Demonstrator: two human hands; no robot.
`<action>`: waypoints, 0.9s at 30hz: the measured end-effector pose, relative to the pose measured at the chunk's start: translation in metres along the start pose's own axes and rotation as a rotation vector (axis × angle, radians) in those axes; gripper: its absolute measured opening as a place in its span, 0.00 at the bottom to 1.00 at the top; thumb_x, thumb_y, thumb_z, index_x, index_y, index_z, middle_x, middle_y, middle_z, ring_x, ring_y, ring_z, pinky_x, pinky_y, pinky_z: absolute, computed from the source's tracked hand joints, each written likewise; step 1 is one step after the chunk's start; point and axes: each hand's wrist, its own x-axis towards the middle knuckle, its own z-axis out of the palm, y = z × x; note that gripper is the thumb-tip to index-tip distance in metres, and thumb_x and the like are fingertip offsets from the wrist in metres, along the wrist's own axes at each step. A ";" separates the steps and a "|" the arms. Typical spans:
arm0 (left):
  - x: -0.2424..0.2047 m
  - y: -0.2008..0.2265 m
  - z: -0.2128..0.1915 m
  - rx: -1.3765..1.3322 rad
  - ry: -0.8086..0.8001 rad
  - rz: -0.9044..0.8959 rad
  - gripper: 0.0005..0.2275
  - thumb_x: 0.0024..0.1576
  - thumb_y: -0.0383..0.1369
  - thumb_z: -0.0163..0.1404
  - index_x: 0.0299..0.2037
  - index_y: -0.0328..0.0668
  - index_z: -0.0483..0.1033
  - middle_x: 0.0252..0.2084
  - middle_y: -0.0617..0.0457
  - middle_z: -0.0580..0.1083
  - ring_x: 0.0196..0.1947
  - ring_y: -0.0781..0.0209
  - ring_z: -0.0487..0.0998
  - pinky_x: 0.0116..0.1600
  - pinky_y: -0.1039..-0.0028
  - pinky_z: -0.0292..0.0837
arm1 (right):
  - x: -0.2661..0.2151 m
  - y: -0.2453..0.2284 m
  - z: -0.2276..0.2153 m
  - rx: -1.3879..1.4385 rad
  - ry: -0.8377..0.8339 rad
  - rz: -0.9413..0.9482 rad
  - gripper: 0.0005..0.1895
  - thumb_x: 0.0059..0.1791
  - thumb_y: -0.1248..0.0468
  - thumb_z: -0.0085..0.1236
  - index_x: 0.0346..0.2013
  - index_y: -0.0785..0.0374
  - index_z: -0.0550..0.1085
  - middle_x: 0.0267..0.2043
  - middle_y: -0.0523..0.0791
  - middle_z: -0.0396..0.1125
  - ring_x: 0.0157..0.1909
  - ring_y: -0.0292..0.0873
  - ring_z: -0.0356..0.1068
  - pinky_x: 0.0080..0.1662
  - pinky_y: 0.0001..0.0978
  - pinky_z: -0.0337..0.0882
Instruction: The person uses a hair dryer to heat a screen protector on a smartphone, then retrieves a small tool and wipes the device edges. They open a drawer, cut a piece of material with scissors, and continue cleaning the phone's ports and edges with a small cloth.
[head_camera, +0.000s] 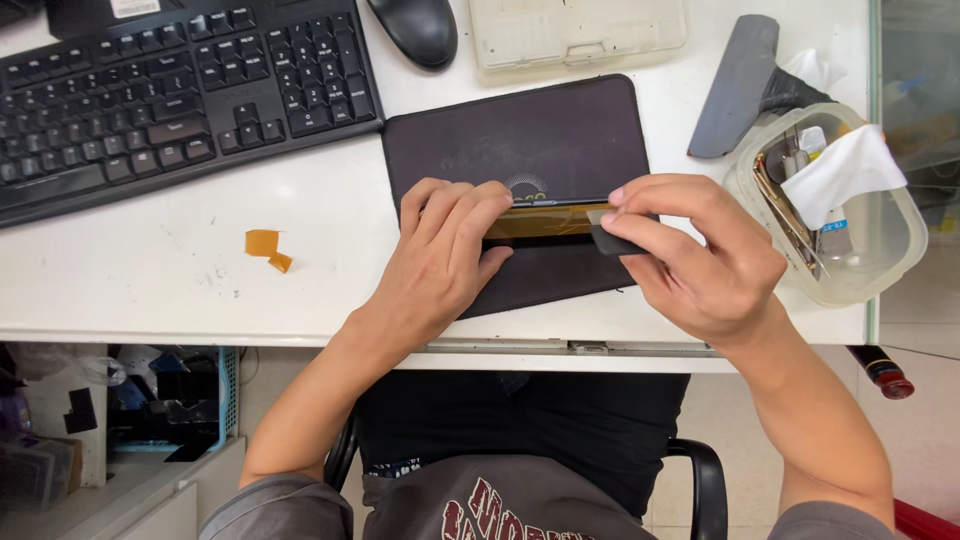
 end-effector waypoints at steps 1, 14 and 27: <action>0.000 0.000 0.000 0.009 -0.008 0.000 0.30 0.54 0.23 0.64 0.64 0.34 0.59 0.61 0.45 0.69 0.58 0.48 0.71 0.67 0.55 0.59 | 0.001 0.002 0.000 0.011 -0.015 -0.005 0.19 0.35 0.82 0.68 0.39 0.71 0.77 0.40 0.54 0.70 0.44 0.53 0.76 0.43 0.37 0.79; 0.000 0.002 -0.002 0.129 -0.076 0.006 0.18 0.60 0.27 0.59 0.59 0.34 0.70 0.58 0.49 0.71 0.54 0.53 0.71 0.63 0.58 0.60 | -0.009 0.014 0.012 -0.032 -0.047 -0.105 0.13 0.47 0.79 0.70 0.41 0.70 0.75 0.42 0.51 0.73 0.47 0.50 0.77 0.45 0.35 0.81; -0.003 0.001 0.002 0.165 -0.078 0.033 0.15 0.60 0.23 0.57 0.57 0.33 0.72 0.56 0.48 0.73 0.52 0.56 0.72 0.60 0.59 0.60 | -0.011 0.020 0.013 -0.041 -0.061 -0.123 0.11 0.48 0.75 0.69 0.40 0.68 0.75 0.40 0.50 0.74 0.46 0.50 0.78 0.45 0.35 0.83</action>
